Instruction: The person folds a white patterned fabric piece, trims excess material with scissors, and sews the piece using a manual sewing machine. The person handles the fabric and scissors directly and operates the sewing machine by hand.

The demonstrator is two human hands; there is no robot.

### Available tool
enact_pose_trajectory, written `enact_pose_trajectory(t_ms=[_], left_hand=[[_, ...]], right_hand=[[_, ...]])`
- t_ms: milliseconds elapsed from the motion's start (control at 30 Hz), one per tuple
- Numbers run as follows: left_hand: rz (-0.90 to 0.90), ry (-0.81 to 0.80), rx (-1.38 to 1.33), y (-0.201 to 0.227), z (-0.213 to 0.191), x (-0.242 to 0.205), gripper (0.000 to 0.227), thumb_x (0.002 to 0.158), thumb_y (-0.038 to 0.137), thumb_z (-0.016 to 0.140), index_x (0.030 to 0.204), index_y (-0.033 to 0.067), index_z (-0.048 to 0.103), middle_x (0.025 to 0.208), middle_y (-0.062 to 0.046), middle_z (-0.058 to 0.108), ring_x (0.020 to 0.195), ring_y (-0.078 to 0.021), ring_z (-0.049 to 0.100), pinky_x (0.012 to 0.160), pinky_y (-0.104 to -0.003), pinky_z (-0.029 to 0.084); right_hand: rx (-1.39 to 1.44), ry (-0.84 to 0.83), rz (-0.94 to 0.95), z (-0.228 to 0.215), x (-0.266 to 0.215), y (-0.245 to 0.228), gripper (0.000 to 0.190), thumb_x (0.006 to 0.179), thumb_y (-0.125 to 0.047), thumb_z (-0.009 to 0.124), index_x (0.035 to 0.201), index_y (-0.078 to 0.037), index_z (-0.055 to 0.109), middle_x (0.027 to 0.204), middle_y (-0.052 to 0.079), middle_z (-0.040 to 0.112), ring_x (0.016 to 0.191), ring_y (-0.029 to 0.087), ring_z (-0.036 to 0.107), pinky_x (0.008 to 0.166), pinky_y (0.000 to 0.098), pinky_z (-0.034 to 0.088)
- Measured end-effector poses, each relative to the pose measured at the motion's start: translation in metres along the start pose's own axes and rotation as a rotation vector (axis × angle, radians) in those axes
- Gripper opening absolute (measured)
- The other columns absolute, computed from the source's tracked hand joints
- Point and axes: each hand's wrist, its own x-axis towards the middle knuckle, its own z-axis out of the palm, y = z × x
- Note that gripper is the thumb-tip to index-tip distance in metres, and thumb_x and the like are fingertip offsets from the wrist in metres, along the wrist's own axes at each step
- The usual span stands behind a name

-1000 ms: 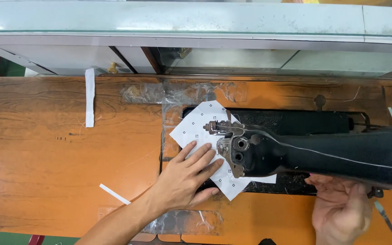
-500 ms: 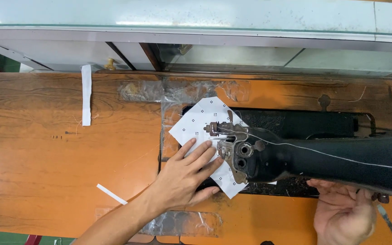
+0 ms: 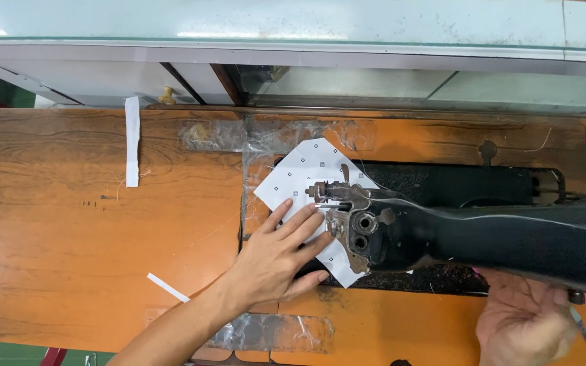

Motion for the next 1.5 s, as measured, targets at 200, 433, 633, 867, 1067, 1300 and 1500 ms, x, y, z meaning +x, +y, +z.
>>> enact_pose_trajectory(t_ms=[200, 433, 633, 867, 1067, 1300, 1500], left_hand=[[0.003, -0.021, -0.023, 0.002, 0.0, -0.001, 0.052, 0.106, 0.049, 0.045, 0.128, 0.0057, 0.064, 0.137, -0.02, 0.056, 0.139, -0.0387, 0.049, 0.12, -0.058, 0.03], [0.009, -0.027, 0.002, 0.005, -0.005, 0.0, 0.054, 0.107, 0.049, 0.044, 0.133, 0.0066, 0.064, 0.136, -0.019, 0.056, 0.14, -0.0373, 0.048, 0.119, -0.058, 0.031], [0.014, -0.012, 0.015, 0.006, -0.005, 0.0, 0.052, 0.105, 0.048, 0.047, 0.133, 0.0073, 0.063, 0.136, -0.018, 0.057, 0.137, -0.0359, 0.051, 0.12, -0.058, 0.031], [0.012, -0.012, 0.043, 0.006, 0.0, -0.002, 0.058, 0.105, 0.051, 0.042, 0.136, 0.0073, 0.062, 0.143, -0.019, 0.055, 0.141, -0.0368, 0.048, 0.121, -0.059, 0.028], [0.026, -0.011, 0.09, 0.008, 0.002, -0.004, 0.06, 0.106, 0.053, 0.042, 0.141, 0.0076, 0.059, 0.143, -0.021, 0.055, 0.142, -0.0384, 0.046, 0.122, -0.059, 0.026], [0.166, 0.157, 0.122, 0.016, 0.0, -0.01, 0.051, 0.104, 0.04, 0.063, 0.133, -0.0019, 0.063, 0.135, -0.021, 0.058, 0.134, -0.0399, 0.054, 0.117, -0.058, 0.041], [0.299, 0.214, 0.231, 0.023, -0.003, -0.014, 0.044, 0.106, 0.039, 0.066, 0.123, -0.0015, 0.07, 0.124, -0.017, 0.065, 0.124, -0.0358, 0.062, 0.108, -0.049, 0.051]], right_hand=[[-0.106, -0.141, -0.178, 0.002, -0.002, -0.003, 0.11, 0.104, -0.081, 0.032, 0.163, 0.011, 0.028, 0.154, 0.037, 0.041, 0.139, 0.062, 0.047, 0.104, 0.0706, 0.052], [-0.028, -0.03, -0.057, -0.017, 0.004, 0.024, 0.09, 0.101, -0.069, 0.039, 0.161, -0.001, 0.043, 0.15, 0.024, 0.053, 0.134, 0.045, 0.059, 0.1, 0.0561, 0.059], [0.046, -0.209, 0.018, 0.01, 0.008, -0.008, 0.074, 0.098, -0.04, 0.03, 0.163, -0.005, 0.023, 0.159, 0.031, 0.034, 0.148, 0.059, 0.037, 0.112, 0.0777, 0.042], [-0.165, -0.145, 0.016, 0.015, -0.021, -0.008, 0.077, 0.111, -0.053, 0.025, 0.122, 0.014, 0.06, 0.119, 0.033, 0.065, 0.114, 0.044, 0.067, 0.104, 0.0511, 0.058], [-0.51, -0.489, -0.701, 0.058, -0.017, -0.039, 0.03, 0.102, -0.01, 0.047, 0.1, 0.01, 0.07, 0.096, 0.019, 0.073, 0.086, 0.031, 0.07, 0.076, 0.0392, 0.057], [-0.414, -0.863, 0.2, 0.197, 0.057, -0.066, 0.063, 0.098, -0.052, 0.042, 0.144, -0.014, 0.062, 0.09, 0.0, 0.074, 0.079, 0.012, 0.07, 0.071, 0.0283, 0.056], [0.336, -0.957, 0.332, 0.216, 0.052, -0.092, 0.078, 0.103, -0.048, 0.041, 0.153, 0.01, 0.032, 0.099, 0.022, 0.076, 0.128, 0.039, 0.067, 0.115, 0.0451, 0.046]])
